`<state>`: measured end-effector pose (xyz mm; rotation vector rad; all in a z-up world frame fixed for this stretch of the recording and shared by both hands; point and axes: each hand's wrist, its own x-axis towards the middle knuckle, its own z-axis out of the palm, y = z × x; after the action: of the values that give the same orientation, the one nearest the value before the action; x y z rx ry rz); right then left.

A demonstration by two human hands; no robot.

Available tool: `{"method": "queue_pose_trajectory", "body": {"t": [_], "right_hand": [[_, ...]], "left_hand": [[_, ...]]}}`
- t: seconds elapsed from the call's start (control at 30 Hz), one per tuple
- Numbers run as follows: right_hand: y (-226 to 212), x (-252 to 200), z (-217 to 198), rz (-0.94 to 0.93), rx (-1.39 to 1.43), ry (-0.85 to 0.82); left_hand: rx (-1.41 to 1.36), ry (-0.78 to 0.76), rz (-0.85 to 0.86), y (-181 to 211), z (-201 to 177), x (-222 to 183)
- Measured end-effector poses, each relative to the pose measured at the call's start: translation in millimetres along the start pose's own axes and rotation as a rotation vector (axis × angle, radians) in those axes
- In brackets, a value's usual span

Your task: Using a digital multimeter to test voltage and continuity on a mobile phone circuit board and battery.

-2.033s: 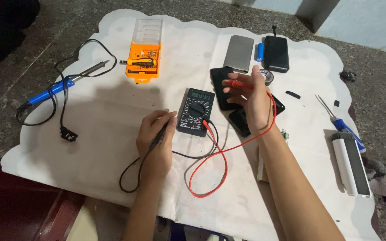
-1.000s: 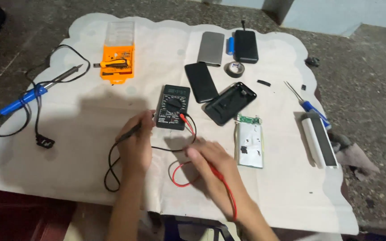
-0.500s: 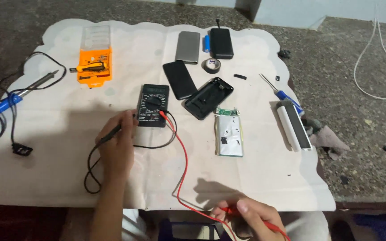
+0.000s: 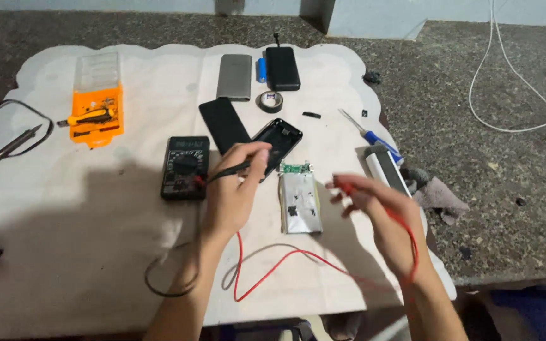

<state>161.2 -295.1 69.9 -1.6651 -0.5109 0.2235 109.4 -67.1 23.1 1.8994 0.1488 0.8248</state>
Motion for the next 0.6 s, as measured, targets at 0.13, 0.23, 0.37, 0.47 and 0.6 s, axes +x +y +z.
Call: {"method": "queue_pose_trajectory", "body": {"t": [0.13,0.23,0.37,0.47,0.6], "right_hand": [[7.7,69.6,11.1,0.071,0.187,0.015],[38.9,107.8,25.5,0.220,0.187,-0.023],[84.6,129.2,31.8,0.308,0.369,0.108],[91.4,128.0,27.1,0.195,0.125,0.037],[84.5,128.0,27.2,0.109,-0.138,0.013]], "left_hand": [[0.012,-0.058,-0.044,-29.0,18.2,19.6],[0.101,-0.097,-0.089,-34.4,17.1,20.9],[0.140,-0.145,-0.343,-27.0,14.0,23.9],[0.178,-0.192,-0.446,-15.3,12.4,27.1],[0.192,-0.214,-0.453,-8.5,12.7,29.6]]}}
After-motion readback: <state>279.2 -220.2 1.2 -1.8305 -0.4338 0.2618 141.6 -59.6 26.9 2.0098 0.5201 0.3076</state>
